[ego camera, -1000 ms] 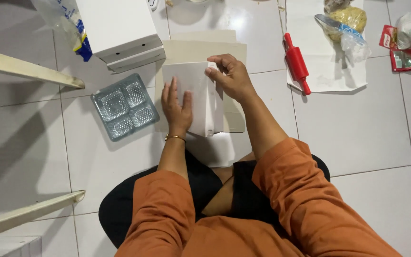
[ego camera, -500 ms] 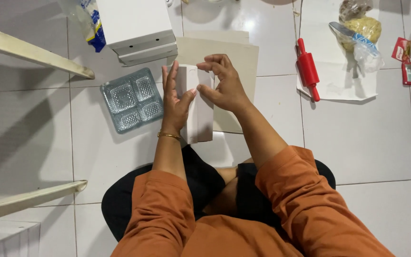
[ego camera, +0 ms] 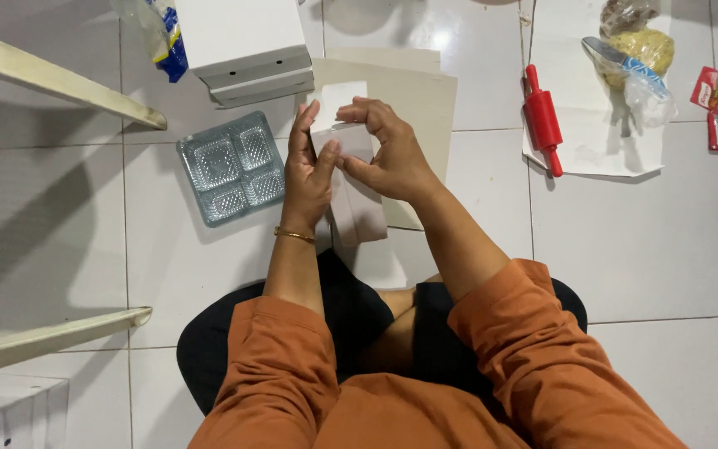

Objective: The person assembles a white cardboard box by folding its flaps and tucking them into place. They then place a clear plastic tray inside the box and close the lid. The person repeats the process with a second box, folding the cardboard and securing the flaps.

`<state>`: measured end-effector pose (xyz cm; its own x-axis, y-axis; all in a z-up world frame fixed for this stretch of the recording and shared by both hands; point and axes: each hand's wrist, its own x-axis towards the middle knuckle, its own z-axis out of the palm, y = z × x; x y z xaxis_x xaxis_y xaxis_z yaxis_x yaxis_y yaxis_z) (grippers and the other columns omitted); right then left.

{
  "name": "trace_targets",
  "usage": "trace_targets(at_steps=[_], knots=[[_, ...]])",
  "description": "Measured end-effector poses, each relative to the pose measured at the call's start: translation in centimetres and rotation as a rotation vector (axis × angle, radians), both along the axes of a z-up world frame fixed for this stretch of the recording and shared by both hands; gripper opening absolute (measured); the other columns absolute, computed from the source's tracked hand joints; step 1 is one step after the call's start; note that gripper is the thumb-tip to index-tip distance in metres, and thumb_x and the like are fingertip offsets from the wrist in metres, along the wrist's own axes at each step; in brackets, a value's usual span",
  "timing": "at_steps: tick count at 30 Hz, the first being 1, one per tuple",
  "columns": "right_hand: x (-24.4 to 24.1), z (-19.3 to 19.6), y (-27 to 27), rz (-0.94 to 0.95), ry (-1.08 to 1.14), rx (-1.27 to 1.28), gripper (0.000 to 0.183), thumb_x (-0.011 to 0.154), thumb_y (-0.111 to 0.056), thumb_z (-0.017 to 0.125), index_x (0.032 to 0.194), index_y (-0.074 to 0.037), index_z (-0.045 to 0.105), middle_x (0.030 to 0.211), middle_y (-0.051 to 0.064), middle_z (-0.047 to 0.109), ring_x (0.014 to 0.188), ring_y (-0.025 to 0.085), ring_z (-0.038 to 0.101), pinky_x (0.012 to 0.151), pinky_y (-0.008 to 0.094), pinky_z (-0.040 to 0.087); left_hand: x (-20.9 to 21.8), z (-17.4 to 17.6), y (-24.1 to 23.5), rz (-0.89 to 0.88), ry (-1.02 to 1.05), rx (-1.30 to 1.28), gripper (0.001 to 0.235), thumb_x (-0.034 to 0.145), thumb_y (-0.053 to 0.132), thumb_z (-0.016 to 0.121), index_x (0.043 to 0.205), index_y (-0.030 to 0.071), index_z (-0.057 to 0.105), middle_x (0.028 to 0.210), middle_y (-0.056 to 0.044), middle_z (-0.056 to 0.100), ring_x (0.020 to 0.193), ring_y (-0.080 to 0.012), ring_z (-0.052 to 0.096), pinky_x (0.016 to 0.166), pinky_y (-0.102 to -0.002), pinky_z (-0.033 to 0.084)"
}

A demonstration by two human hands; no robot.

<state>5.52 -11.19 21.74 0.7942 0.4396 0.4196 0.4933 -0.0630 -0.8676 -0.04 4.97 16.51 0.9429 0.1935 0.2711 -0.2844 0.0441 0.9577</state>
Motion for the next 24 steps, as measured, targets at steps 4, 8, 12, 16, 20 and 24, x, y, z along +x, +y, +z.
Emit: trace_targets(at_steps=[4,8,12,16,20,24], knots=[[-1.2,1.7,-0.1,-0.021,-0.129,-0.171,0.049,0.082,0.001,0.071,0.128,-0.01,0.06,0.136,0.014,0.062,0.14,0.038,0.051,0.117,0.051,0.044,-0.5,2.3,-0.5,0.102,0.119,0.05,0.07,0.103,0.048,0.062,0.157,0.013,0.036,0.167,-0.015,0.032,0.159,-0.0286,0.024,0.132,-0.04,0.021],[-1.5,-1.3,2.2,-0.06,-0.375,-0.159,0.042,0.088,-0.006,0.065,0.13,-0.004,0.059,0.129,0.019,0.063,0.129,0.041,0.057,0.108,0.052,0.052,0.2,-1.0,1.1,0.039,0.261,-0.352,0.087,0.095,0.042,0.077,0.159,0.009,0.027,0.156,-0.026,0.041,0.142,-0.0357,0.047,0.116,-0.046,0.043],[-3.2,-4.5,4.0,-0.051,-0.591,-0.222,0.043,0.089,-0.005,0.062,0.132,-0.004,0.057,0.133,0.023,0.054,0.122,0.048,0.059,0.105,0.056,0.051,-0.6,-0.6,3.3,-0.024,0.414,-0.663,0.101,0.088,0.07,0.066,0.16,0.011,0.027,0.141,-0.034,0.056,0.124,-0.0478,0.064,0.098,-0.061,0.057],[-6.2,-5.4,5.7,0.054,-0.655,-0.29,0.039,0.093,-0.014,0.075,0.129,-0.007,0.063,0.127,0.026,0.061,0.12,0.048,0.062,0.105,0.061,0.05,-1.0,-1.9,7.2,-0.151,0.47,-0.354,0.104,0.086,0.072,0.072,0.162,0.02,0.024,0.142,-0.029,0.056,0.124,-0.0429,0.063,0.094,-0.058,0.059],[-7.5,-5.6,5.0,0.053,-0.917,-0.311,0.013,0.097,-0.012,0.063,0.11,-0.015,0.063,0.12,0.017,0.064,0.111,0.035,0.069,0.102,0.048,0.053,-1.2,0.3,6.7,-0.142,0.54,-0.064,0.113,0.078,0.048,0.089,0.161,0.014,0.021,0.132,-0.026,0.056,0.119,-0.0383,0.062,0.092,-0.05,0.058],[-7.1,-3.6,4.8,0.034,-0.967,-0.284,0.004,0.097,-0.01,0.062,0.097,-0.014,0.062,0.108,0.014,0.066,0.096,0.032,0.073,0.091,0.042,0.058,-1.0,0.7,5.6,0.005,0.44,0.085,0.085,0.067,0.019,0.098,0.136,0.013,0.049,0.111,-0.012,0.062,0.108,-0.0322,0.064,0.088,-0.044,0.054]])
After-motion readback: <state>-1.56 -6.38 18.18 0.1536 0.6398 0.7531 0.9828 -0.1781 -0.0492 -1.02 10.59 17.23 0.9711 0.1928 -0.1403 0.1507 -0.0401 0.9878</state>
